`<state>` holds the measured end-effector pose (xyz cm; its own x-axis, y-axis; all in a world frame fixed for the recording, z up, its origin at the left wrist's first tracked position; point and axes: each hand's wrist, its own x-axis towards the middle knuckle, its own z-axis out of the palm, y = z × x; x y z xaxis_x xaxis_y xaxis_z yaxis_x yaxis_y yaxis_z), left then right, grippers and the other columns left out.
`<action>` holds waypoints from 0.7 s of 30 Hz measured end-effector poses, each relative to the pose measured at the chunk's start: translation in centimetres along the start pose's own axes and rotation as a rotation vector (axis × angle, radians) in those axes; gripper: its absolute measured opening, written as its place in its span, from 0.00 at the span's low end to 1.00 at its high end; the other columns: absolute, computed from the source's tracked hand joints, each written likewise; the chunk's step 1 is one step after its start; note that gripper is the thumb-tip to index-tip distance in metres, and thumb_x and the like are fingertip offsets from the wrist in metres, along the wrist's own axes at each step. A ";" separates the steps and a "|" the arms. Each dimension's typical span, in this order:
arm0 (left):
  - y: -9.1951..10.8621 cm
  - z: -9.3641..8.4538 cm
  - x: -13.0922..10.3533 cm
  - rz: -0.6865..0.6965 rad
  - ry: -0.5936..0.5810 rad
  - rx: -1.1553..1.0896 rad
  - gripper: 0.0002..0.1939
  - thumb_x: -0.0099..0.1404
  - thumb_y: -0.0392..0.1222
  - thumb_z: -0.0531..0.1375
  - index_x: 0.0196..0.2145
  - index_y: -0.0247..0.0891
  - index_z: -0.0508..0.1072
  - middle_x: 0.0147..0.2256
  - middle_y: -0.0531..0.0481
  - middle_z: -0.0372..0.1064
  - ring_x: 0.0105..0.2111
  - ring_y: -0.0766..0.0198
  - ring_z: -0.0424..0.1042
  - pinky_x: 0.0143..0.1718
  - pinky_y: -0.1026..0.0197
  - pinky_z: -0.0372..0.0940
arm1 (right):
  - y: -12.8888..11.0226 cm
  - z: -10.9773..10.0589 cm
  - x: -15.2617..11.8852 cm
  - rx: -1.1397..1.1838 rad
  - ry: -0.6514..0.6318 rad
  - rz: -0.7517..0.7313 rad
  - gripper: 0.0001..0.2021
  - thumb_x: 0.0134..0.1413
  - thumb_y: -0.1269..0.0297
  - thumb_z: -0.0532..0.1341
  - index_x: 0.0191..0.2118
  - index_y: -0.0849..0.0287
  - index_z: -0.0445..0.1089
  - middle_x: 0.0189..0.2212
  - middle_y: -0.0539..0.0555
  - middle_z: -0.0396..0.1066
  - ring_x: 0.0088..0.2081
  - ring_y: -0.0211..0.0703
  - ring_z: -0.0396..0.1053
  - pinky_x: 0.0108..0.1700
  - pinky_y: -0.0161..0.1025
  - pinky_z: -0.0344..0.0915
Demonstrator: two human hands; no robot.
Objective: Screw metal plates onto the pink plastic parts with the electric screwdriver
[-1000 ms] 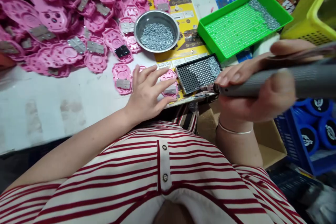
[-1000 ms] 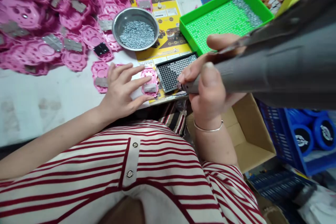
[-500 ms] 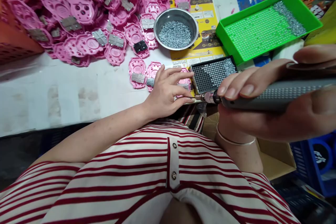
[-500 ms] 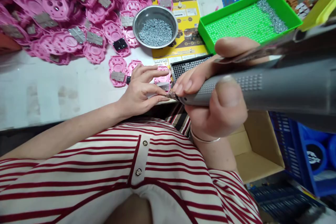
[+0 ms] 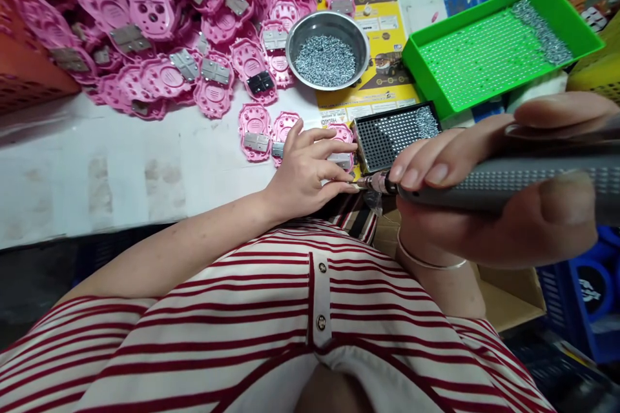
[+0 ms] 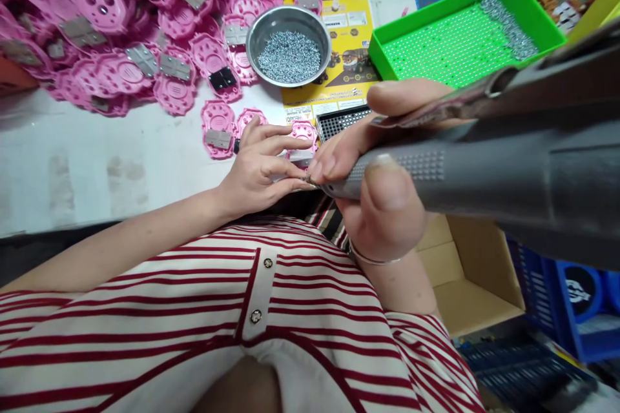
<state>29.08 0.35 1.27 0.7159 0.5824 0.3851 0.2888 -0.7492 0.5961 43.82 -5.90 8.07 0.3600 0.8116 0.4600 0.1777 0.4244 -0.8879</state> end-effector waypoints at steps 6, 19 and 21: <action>-1.0 -0.5 -0.8 -0.006 0.042 0.115 0.07 0.64 0.54 0.66 0.31 0.54 0.82 0.49 0.57 0.78 0.57 0.52 0.67 0.67 0.32 0.42 | 1.3 1.0 0.3 -0.009 0.008 -0.016 0.28 0.47 0.41 0.67 0.52 0.41 0.62 0.33 0.47 0.73 0.37 0.48 0.78 0.36 0.49 0.79; -1.8 0.1 -1.2 -0.008 -0.040 0.151 0.07 0.66 0.45 0.65 0.30 0.51 0.82 0.46 0.55 0.80 0.55 0.47 0.69 0.66 0.23 0.38 | 5.5 2.3 0.0 0.138 0.170 -0.387 0.14 0.57 0.51 0.58 0.48 0.46 0.66 0.20 0.43 0.59 0.17 0.32 0.58 0.18 0.34 0.63; -1.9 0.2 -1.1 -0.015 -0.048 0.145 0.07 0.66 0.45 0.64 0.30 0.51 0.82 0.46 0.55 0.80 0.54 0.48 0.69 0.66 0.23 0.37 | 6.5 2.2 -0.3 0.050 0.154 -0.255 0.19 0.56 0.44 0.56 0.51 0.41 0.61 0.21 0.43 0.53 0.20 0.36 0.60 0.22 0.36 0.66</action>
<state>27.83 1.03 -0.41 0.7392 0.5810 0.3405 0.3865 -0.7801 0.4920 42.91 -2.49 2.16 0.4447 0.6080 0.6577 0.2362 0.6287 -0.7409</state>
